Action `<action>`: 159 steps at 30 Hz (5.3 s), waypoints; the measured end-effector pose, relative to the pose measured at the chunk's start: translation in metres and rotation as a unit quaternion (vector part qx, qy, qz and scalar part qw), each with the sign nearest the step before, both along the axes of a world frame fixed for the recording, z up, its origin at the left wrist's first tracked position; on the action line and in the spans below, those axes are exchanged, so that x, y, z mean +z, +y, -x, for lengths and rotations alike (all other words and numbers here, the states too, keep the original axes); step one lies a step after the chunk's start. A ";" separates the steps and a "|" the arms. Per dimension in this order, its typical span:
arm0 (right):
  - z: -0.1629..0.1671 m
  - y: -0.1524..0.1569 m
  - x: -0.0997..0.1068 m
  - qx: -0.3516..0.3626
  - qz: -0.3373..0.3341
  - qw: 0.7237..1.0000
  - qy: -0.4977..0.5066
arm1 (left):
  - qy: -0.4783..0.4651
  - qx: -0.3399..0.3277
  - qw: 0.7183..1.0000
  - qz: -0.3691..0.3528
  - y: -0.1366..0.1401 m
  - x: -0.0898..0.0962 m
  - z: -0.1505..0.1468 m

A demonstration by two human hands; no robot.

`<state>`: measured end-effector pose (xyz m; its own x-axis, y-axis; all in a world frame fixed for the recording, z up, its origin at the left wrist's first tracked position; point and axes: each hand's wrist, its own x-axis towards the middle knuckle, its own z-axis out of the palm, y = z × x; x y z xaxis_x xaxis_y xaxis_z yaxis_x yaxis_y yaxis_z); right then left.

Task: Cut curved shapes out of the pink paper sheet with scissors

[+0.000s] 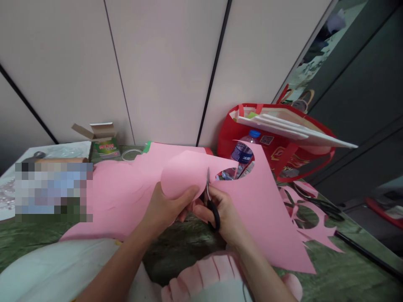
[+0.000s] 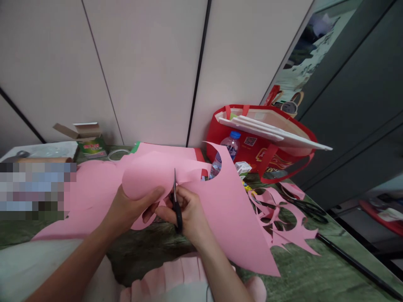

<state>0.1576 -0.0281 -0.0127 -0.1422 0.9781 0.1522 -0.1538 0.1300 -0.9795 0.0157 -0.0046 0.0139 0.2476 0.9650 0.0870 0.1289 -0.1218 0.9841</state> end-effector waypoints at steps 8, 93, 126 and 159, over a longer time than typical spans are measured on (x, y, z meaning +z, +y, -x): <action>0.001 0.000 0.002 0.009 0.000 1.000 0.012 | -0.005 0.006 1.000 0.009 0.002 0.001 0.000; 0.001 0.005 -0.002 -0.007 0.018 1.000 0.009 | 0.019 0.028 0.999 0.019 0.001 0.002 -0.003; 0.003 0.008 -0.010 -0.038 0.028 0.999 0.024 | -0.044 0.042 0.998 0.029 0.007 -0.006 0.000; 0.004 0.004 -0.011 0.001 0.010 1.000 -0.007 | -0.103 0.005 0.994 0.023 0.008 -0.007 0.000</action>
